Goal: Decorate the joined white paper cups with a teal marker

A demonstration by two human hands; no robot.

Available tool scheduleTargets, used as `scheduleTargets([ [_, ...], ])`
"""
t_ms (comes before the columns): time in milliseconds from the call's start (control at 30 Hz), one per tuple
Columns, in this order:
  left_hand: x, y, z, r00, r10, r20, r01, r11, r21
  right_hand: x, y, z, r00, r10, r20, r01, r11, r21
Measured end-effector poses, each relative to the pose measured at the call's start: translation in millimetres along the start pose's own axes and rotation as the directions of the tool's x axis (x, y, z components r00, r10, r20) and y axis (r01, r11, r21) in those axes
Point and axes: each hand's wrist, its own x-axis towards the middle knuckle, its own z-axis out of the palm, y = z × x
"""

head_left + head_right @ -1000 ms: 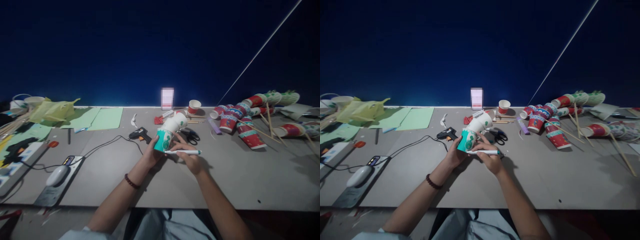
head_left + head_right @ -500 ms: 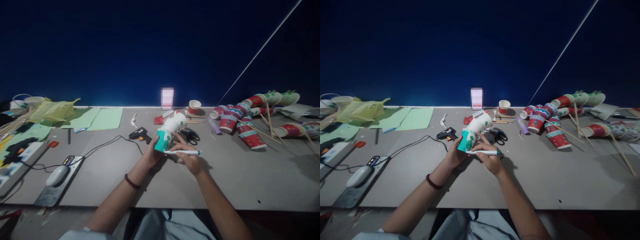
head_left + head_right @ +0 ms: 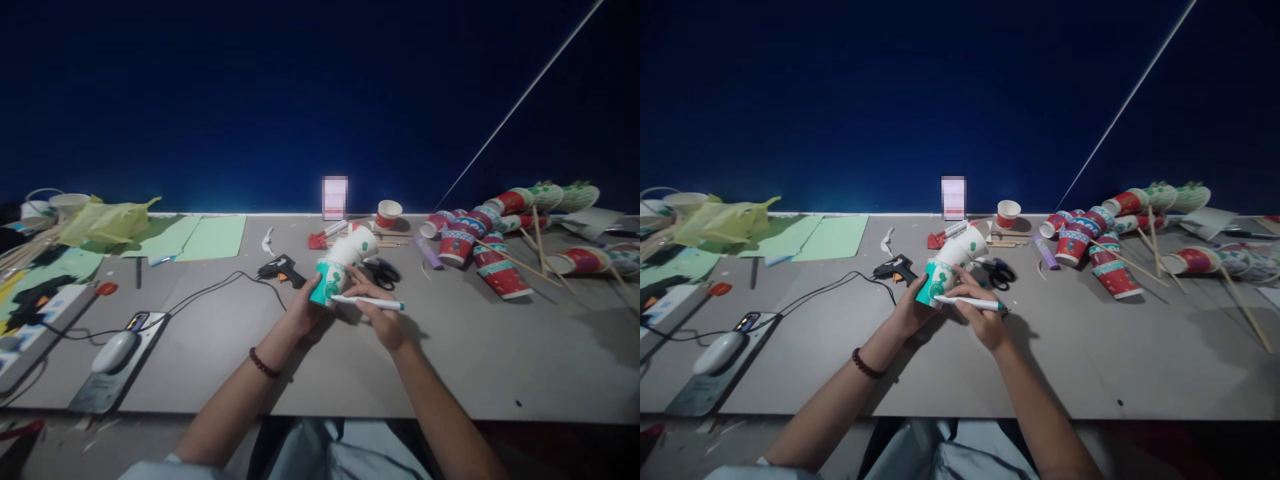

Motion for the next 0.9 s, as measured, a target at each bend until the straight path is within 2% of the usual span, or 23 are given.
scheduleTargets([
  [367, -0.3, 2.0, 0.7, 0.999, 0.038, -0.033, -0.037, 0.999, 0.012, -2.0, -5.3, 3.4, 0.998, 0.039, 0.039, -0.035, 0.995, -0.095],
  [600, 2.8, -0.4, -0.6, 0.998, 0.052, 0.034, -0.051, 0.998, -0.041, -1.1, -3.0, 5.3, 0.999, 0.007, 0.036, -0.002, 0.991, -0.132],
  [900, 3.0, -1.2, -0.6, 0.998, 0.059, 0.037, -0.057, 0.997, -0.046, -0.6, -4.0, 3.3, 0.999, 0.019, 0.051, -0.012, 0.993, -0.121],
])
